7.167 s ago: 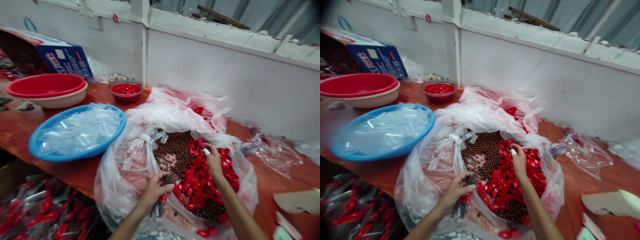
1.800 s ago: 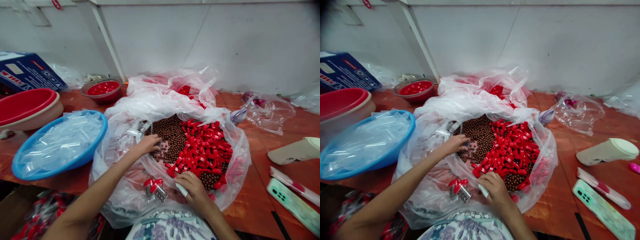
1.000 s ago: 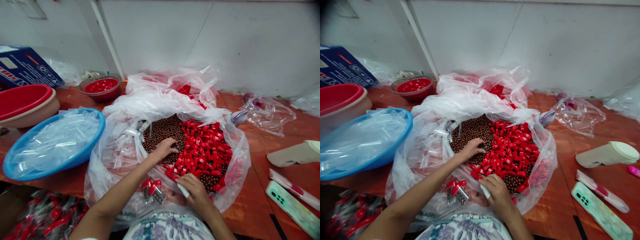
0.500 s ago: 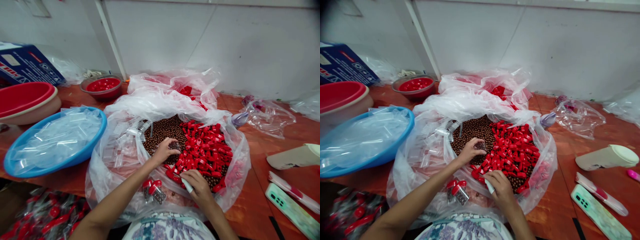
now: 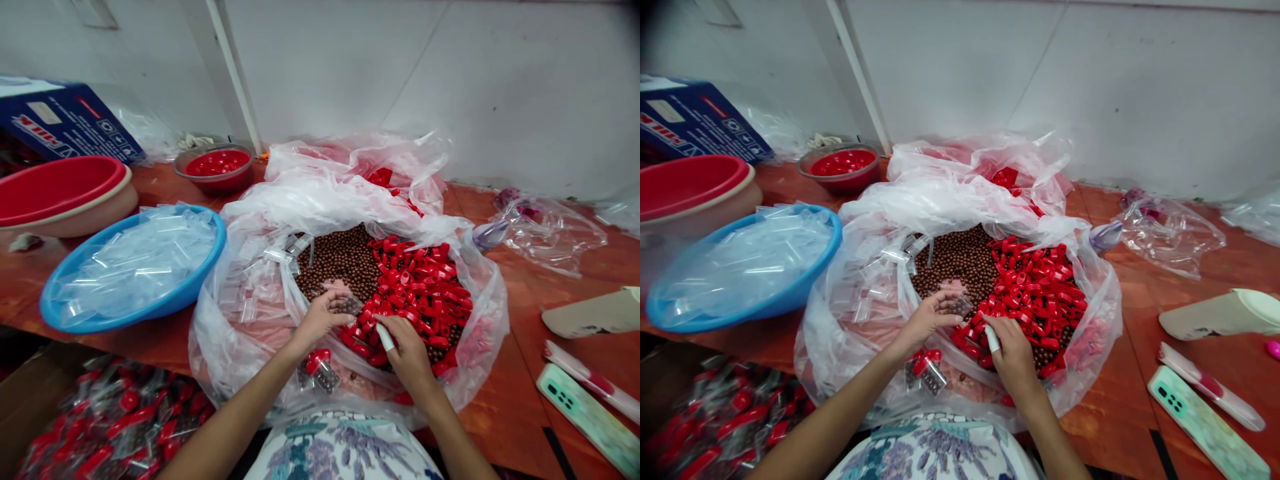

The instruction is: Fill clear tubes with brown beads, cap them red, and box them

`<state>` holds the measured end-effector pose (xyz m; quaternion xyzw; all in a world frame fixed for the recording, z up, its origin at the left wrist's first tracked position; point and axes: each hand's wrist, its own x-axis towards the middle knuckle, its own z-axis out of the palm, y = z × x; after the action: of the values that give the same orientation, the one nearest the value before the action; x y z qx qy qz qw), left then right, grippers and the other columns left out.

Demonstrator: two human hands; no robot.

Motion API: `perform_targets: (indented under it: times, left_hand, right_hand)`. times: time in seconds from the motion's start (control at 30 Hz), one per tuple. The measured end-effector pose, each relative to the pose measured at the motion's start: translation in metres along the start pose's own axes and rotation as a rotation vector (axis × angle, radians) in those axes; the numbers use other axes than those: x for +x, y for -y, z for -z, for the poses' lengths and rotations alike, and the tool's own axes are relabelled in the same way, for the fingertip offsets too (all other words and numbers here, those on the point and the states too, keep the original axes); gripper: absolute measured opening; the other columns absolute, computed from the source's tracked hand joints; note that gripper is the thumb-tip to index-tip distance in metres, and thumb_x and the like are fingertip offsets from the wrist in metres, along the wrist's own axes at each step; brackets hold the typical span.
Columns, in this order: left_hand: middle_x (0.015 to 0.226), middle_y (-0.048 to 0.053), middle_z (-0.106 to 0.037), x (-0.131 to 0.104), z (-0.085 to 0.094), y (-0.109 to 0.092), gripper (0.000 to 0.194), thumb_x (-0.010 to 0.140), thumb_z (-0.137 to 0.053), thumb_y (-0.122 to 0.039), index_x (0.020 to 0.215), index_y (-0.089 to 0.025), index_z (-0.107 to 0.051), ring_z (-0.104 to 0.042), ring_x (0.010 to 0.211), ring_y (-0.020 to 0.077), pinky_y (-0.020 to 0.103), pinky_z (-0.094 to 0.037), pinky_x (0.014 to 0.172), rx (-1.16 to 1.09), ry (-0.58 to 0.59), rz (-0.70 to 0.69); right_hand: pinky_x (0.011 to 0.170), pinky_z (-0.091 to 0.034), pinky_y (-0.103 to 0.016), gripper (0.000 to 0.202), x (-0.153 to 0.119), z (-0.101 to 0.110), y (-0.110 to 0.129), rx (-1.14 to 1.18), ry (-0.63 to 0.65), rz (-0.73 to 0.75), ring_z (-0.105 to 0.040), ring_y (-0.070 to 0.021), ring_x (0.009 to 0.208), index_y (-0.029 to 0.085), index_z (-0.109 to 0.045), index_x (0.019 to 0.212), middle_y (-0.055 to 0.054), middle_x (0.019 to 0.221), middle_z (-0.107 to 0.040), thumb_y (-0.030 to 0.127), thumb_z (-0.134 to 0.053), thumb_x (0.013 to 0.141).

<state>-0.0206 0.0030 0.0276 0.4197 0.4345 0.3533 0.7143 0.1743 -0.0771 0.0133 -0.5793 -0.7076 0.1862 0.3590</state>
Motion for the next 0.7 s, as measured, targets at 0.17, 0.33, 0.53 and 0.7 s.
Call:
perform_targets:
  times: [0.17,0.33,0.53,0.7]
  left_hand:
    - [0.097,0.005,-0.066,-0.017,0.005,0.001,0.051,0.055,-0.076,-0.012,0.103,-0.018,-0.058,-0.062,0.088,0.0160,0.029,-0.048,0.079,-0.111,-0.043,0.022]
    - [0.101,0.006,-0.064,-0.031,0.008,0.004,0.050,0.060,-0.075,-0.018,0.107,-0.019,-0.057,-0.063,0.083,0.0162,0.029,-0.053,0.070,-0.231,-0.088,0.075]
    - [0.099,0.004,-0.065,-0.043,0.008,0.009,0.054,0.056,-0.076,-0.016,0.107,-0.019,-0.058,-0.064,0.077,0.0148,0.029,-0.053,0.071,-0.272,-0.122,0.119]
    - [0.095,0.006,-0.065,-0.047,0.002,0.013,0.043,0.063,-0.074,-0.022,0.104,-0.017,-0.059,-0.063,0.082,0.0167,0.030,-0.052,0.070,-0.275,-0.034,0.079]
  right_hand:
    - [0.081,-0.044,-0.038,0.030,0.015,-0.002,-0.008,-0.160,0.011,-0.045,-0.053,-0.0219,0.090,0.022,-0.061,0.108,-0.007,0.096,-0.061,0.014,-0.044,0.084]
    - [0.085,-0.041,-0.041,0.030,0.030,-0.008,-0.011,-0.334,0.138,0.152,-0.048,-0.0259,0.100,0.023,-0.059,0.114,-0.009,0.112,-0.058,0.023,-0.053,0.085]
    - [0.087,-0.040,-0.041,0.018,0.038,-0.007,-0.011,-0.169,0.130,0.081,-0.052,-0.0251,0.098,0.022,-0.064,0.099,-0.007,0.102,-0.064,0.027,-0.056,0.084]
    - [0.076,-0.048,-0.035,0.030,0.031,-0.003,-0.003,0.414,-0.023,-0.345,-0.060,-0.0216,0.086,0.020,-0.061,0.102,-0.006,0.096,-0.066,0.037,-0.062,0.078]
